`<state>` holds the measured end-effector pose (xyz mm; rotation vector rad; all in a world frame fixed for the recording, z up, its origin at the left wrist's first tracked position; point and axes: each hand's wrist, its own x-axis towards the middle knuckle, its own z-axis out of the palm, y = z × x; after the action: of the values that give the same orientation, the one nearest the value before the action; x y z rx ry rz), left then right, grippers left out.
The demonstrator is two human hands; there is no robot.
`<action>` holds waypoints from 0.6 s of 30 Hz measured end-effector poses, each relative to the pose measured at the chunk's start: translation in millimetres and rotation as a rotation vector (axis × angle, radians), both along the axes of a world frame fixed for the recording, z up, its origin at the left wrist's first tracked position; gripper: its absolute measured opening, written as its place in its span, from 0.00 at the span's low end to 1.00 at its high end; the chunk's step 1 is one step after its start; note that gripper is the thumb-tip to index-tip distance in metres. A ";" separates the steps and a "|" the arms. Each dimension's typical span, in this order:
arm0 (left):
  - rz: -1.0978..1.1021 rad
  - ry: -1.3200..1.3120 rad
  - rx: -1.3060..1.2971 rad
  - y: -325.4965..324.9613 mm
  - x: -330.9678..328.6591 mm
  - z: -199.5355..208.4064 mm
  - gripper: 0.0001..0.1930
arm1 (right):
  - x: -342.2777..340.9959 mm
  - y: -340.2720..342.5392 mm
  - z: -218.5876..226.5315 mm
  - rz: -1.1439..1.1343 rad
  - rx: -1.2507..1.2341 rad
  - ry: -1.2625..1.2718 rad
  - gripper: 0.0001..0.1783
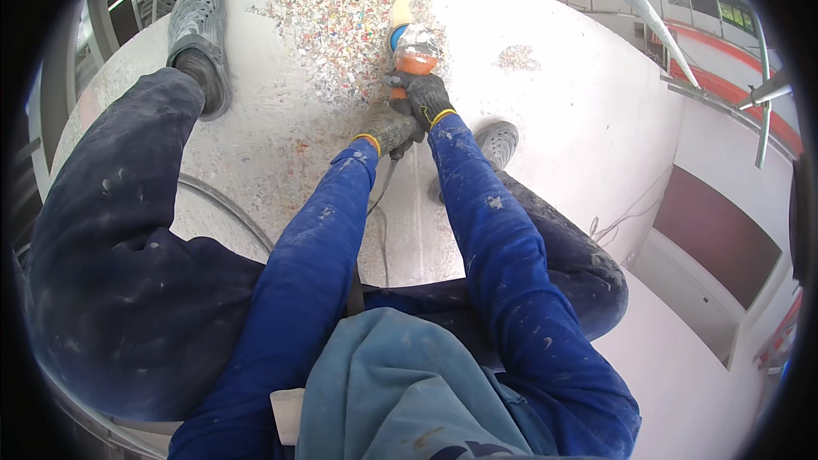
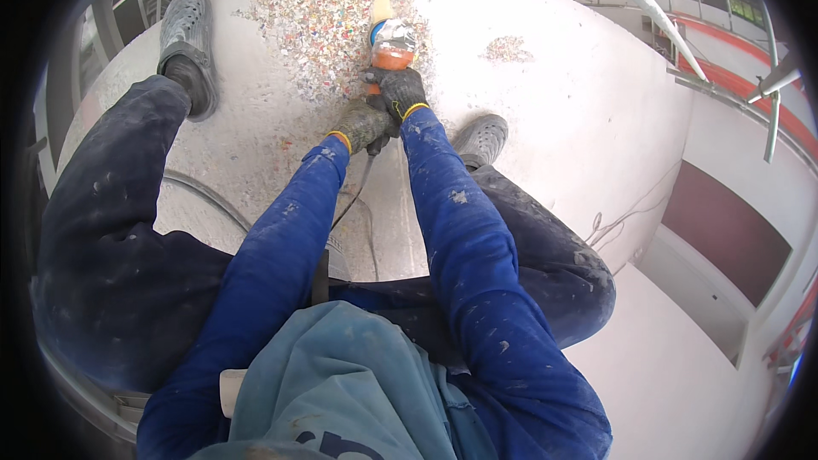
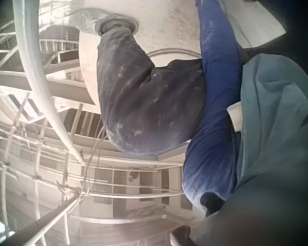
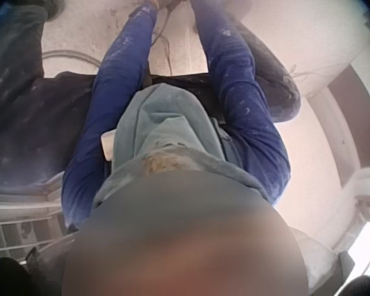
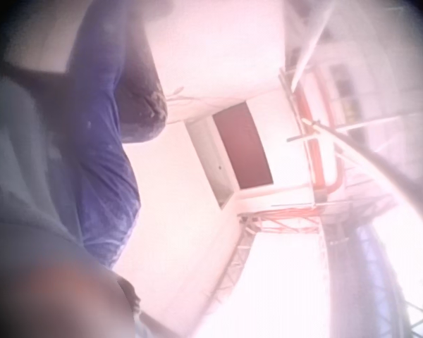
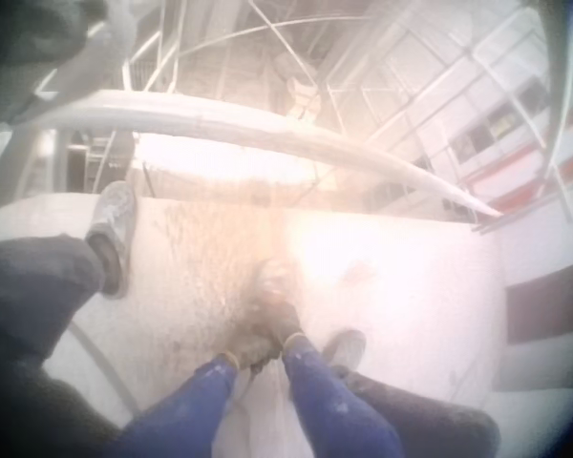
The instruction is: The person sits on the floor and uses an angle grinder to grind a section of the floor surface, creating dust and debris. The person repositions slightly while continuing to grind the same area.
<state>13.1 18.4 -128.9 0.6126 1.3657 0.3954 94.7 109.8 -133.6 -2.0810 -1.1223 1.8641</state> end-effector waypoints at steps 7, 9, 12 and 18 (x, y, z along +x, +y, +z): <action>0.070 -0.089 -0.033 -16.2 8.2 12.4 0.07 | 15.4 -17.1 -1.8 0.051 0.074 0.002 0.29; 0.020 -0.041 -0.007 -17.5 7.4 12.3 0.07 | 17.9 -20.2 -7.6 0.043 0.082 -0.057 0.29; 0.027 -0.001 0.013 -15.2 2.3 9.2 0.07 | 12.8 -16.2 -11.2 0.005 0.045 -0.031 0.30; 0.005 -0.022 0.009 -9.3 -9.7 4.0 0.07 | -4.1 -3.9 -6.7 0.153 0.008 -0.029 0.27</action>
<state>3.5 9.1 -124.9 0.6109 1.3451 0.4111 90.6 105.9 -140.3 -2.0773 -1.3283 1.8961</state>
